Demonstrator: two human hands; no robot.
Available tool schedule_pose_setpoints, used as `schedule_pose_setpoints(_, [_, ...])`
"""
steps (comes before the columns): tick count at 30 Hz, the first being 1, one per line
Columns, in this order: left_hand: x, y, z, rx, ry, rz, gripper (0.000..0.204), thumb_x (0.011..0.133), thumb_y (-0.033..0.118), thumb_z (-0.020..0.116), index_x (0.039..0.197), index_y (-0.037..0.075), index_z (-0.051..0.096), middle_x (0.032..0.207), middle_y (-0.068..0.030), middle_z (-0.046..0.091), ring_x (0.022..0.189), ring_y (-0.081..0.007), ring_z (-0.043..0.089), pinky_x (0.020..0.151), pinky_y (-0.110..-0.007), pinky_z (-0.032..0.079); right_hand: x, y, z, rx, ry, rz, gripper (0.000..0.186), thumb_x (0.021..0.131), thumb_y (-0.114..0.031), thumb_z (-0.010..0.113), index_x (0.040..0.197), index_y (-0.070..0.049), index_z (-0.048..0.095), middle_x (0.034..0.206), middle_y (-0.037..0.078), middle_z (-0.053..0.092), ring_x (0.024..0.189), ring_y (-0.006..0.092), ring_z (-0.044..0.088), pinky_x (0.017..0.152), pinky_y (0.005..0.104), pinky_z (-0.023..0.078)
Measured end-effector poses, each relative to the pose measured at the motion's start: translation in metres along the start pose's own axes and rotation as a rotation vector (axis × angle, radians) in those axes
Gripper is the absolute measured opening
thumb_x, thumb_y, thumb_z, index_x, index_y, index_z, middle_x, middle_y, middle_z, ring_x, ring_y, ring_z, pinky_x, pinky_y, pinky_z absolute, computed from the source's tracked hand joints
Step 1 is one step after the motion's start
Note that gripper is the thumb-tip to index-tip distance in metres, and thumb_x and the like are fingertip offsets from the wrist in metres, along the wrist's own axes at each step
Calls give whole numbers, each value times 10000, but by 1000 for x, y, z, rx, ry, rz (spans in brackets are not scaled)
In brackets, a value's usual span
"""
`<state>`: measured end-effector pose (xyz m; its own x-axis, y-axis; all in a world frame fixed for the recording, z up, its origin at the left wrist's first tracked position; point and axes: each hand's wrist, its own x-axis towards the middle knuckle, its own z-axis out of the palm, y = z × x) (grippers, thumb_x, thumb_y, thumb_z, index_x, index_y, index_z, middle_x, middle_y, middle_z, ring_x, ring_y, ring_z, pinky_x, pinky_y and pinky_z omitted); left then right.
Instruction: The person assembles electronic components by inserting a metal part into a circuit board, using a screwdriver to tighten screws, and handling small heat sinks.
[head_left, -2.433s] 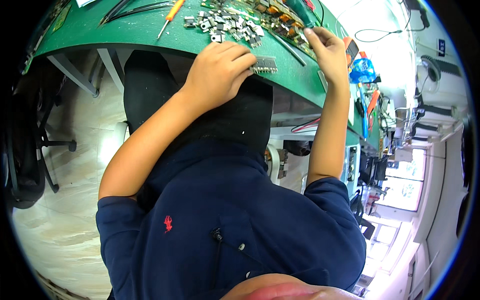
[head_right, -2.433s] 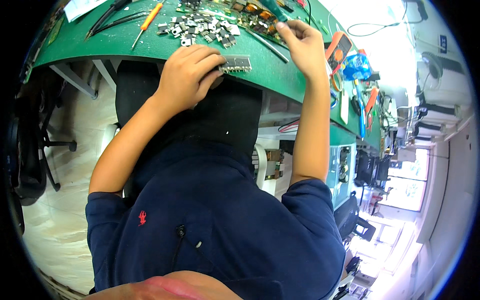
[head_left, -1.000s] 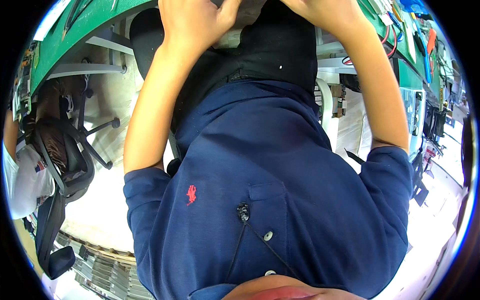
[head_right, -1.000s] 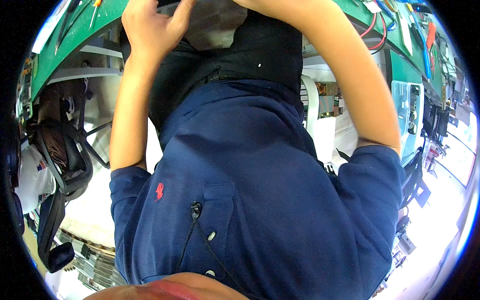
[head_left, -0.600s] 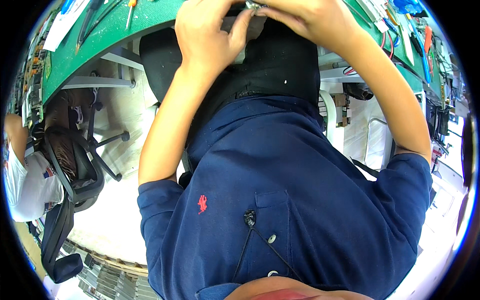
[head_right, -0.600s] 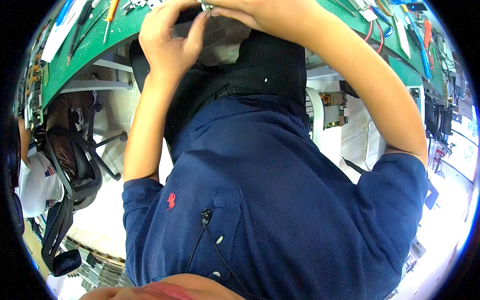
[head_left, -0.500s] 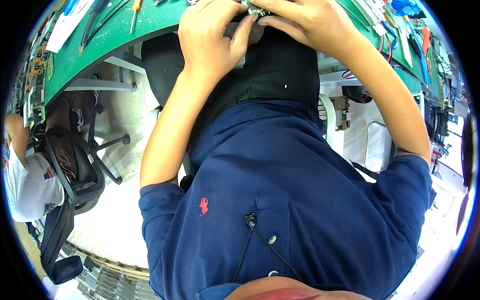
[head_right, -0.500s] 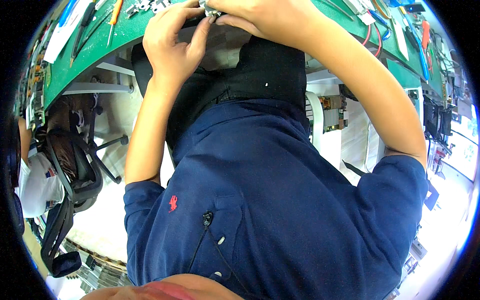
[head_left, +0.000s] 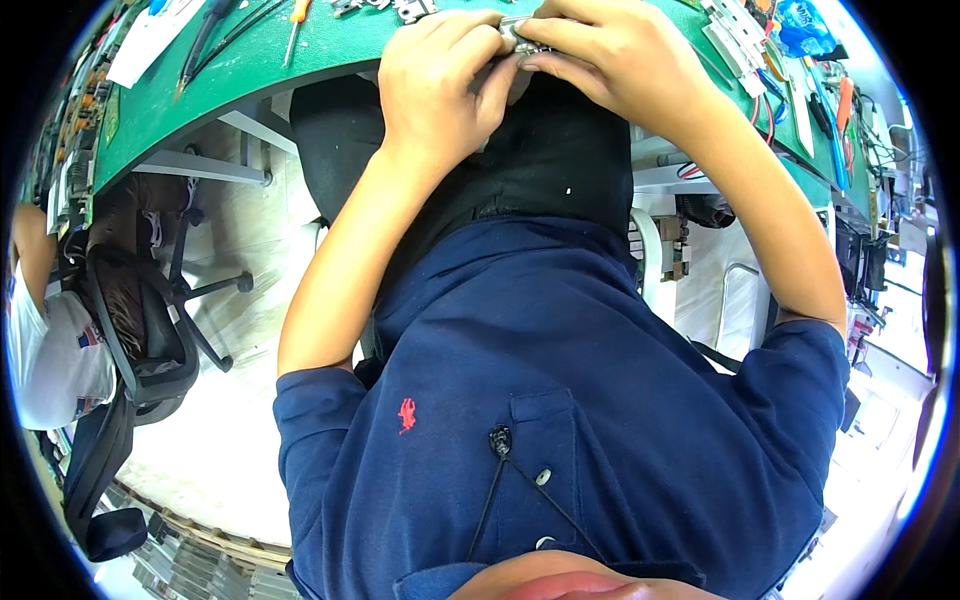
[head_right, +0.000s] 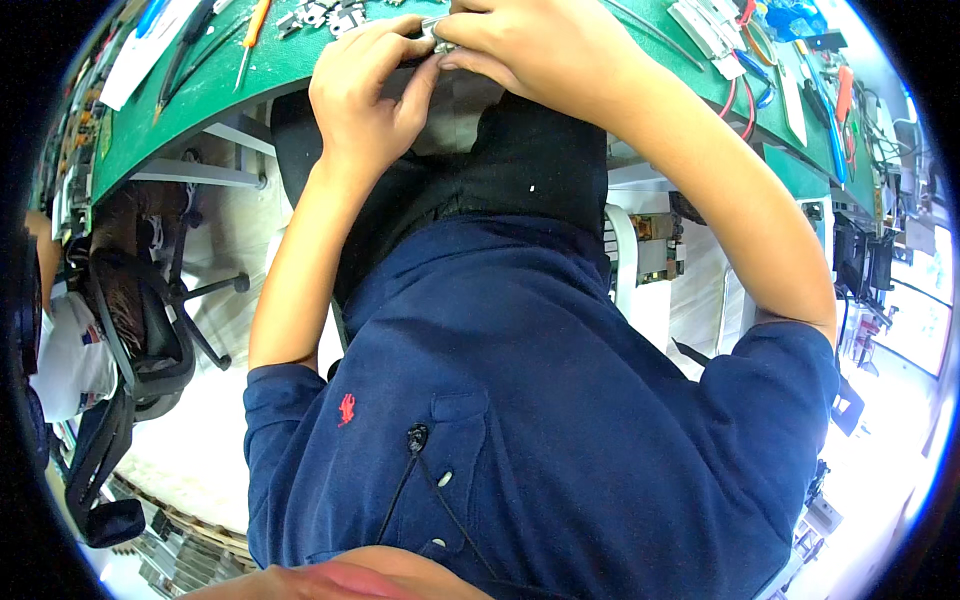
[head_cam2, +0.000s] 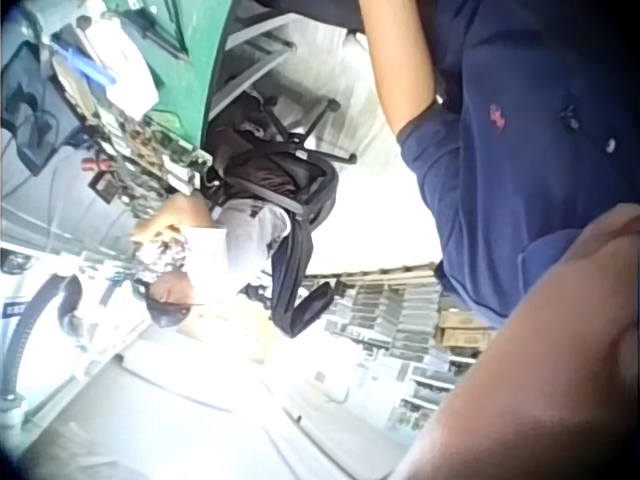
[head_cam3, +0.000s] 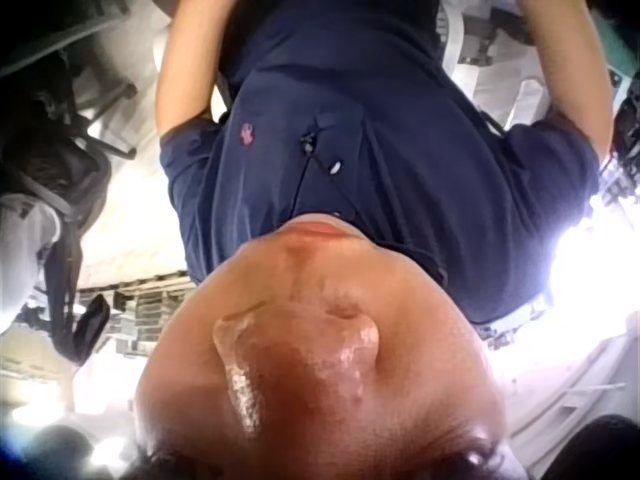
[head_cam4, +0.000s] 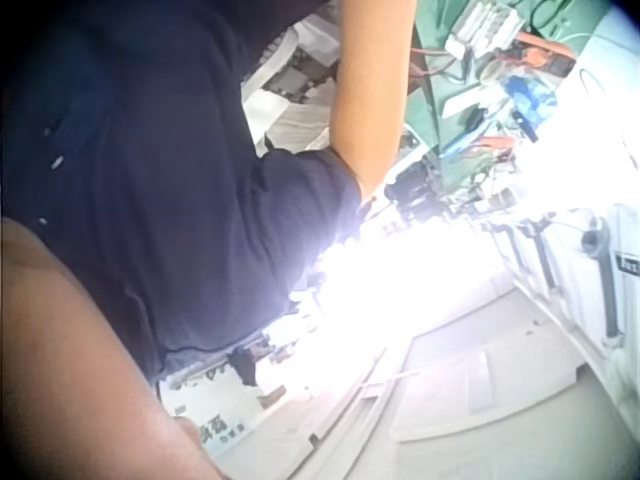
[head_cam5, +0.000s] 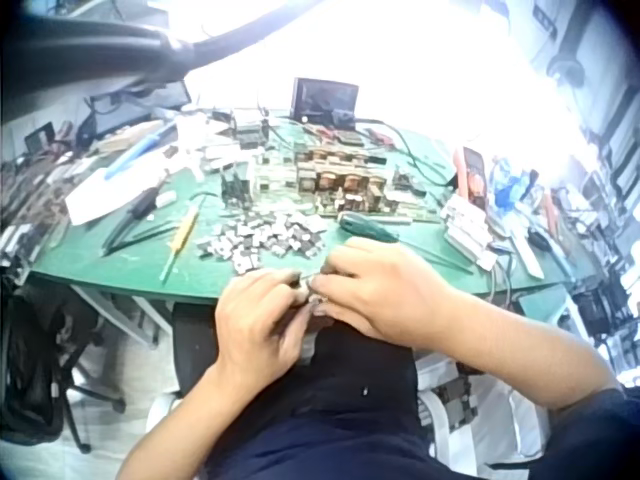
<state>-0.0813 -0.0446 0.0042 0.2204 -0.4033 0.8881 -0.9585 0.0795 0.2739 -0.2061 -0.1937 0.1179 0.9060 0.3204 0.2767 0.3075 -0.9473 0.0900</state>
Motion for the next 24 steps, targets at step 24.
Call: schedule_pose_setpoints(24, [0,6,-4,15,1,-20,146,807,88,764,912,36,676,1075,-108,744,994,-301,701,817,-401,513,-17,17,11,-12,127,38,360,834,-262,811,1152,-119,724,1071,58,697,978,257,685,813,364,566])
